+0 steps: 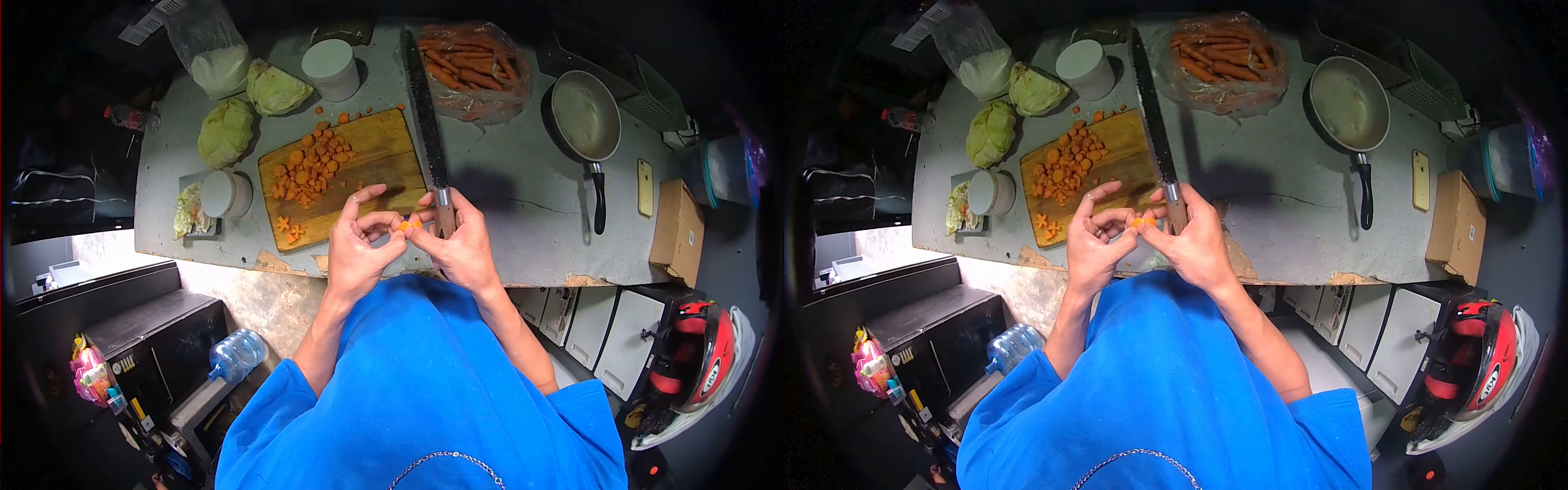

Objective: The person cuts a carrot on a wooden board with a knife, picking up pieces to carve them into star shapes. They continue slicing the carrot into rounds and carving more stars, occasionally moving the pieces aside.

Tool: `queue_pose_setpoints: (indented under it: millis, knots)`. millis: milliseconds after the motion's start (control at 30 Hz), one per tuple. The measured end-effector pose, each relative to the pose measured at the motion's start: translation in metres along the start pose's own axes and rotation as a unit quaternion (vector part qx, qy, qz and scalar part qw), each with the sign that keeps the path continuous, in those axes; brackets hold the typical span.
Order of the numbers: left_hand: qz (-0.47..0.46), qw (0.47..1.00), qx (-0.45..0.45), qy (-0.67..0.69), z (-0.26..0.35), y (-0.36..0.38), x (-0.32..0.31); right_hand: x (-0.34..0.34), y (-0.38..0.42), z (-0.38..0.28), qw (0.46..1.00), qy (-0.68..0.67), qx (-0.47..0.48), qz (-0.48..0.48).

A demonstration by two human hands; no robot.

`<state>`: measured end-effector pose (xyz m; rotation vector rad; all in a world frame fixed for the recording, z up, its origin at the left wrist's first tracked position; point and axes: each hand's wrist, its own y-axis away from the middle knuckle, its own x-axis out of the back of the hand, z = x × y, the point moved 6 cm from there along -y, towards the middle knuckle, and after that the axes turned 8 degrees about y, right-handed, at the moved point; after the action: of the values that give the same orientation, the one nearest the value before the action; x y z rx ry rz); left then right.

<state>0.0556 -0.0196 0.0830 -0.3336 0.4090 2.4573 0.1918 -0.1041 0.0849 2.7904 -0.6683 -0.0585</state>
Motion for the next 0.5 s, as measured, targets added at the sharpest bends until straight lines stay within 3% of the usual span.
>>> queue_pose_setpoints:
  millis: [167, 367, 433, 500]
  knots:
    - [0.041, 0.998, -0.021, 0.052, -0.007, 0.004, 0.001, -0.009, 0.002, -0.005, 0.998, -0.043, 0.035, 0.017]
    - [0.082, 0.991, -0.087, -0.052, 0.000, 0.008, 0.014, -0.016, -0.001, 0.001, 0.997, 0.017, 0.058, 0.038]
    - [0.037, 0.993, 0.013, 0.115, -0.016, 0.001, 0.022, -0.022, -0.002, 0.007, 0.998, -0.057, -0.004, 0.006]
    - [0.021, 0.986, 0.042, 0.158, -0.026, 0.001, 0.030, -0.026, -0.002, 0.010, 0.997, -0.075, -0.011, 0.002]
